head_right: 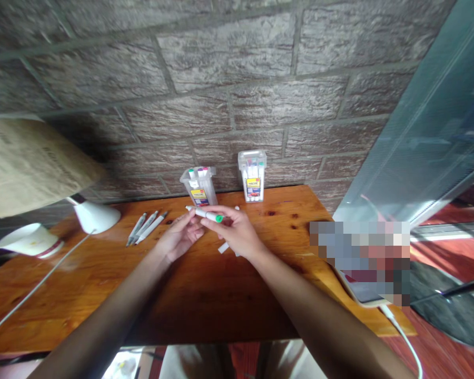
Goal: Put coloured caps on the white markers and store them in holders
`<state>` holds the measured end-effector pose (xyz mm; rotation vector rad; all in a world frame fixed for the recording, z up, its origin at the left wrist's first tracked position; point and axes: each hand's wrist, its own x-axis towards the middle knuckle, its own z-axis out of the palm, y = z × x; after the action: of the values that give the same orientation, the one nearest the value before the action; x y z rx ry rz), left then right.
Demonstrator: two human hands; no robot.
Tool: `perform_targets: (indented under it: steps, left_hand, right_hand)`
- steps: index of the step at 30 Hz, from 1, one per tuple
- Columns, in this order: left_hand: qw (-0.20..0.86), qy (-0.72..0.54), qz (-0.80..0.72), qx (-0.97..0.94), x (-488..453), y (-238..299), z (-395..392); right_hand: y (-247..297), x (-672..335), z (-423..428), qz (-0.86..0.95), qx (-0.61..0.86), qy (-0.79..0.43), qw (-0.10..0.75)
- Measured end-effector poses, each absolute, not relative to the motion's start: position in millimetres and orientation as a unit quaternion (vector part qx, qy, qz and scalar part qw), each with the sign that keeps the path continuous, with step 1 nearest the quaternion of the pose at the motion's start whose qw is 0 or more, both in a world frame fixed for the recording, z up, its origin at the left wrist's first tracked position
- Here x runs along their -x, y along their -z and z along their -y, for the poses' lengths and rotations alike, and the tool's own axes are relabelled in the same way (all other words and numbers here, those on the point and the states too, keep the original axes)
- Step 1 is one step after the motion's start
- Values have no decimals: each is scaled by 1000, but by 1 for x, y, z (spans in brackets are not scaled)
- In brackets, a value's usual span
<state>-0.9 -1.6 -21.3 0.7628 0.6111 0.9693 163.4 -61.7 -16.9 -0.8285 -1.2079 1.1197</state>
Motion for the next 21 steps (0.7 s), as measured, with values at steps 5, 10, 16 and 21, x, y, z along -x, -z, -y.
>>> perform_targets:
  steps: [5, 10, 16, 21]
  left_hand:
    - [774, -346, -290, -444, 1, 23, 10]
    - [780, -266, -242, -512, 17, 12, 10]
    - [772, -473, -267, -330, 31, 1, -13]
    - [743, -494, -308, -331, 27, 12, -22]
  right_hand:
    - [14, -172, 54, 424, 359, -487, 674]
    - [2, -197, 45, 314, 346, -497, 731]
    - [-6, -209, 44, 240, 311, -533, 749]
    - [-3, -208, 46, 245, 296, -611, 692]
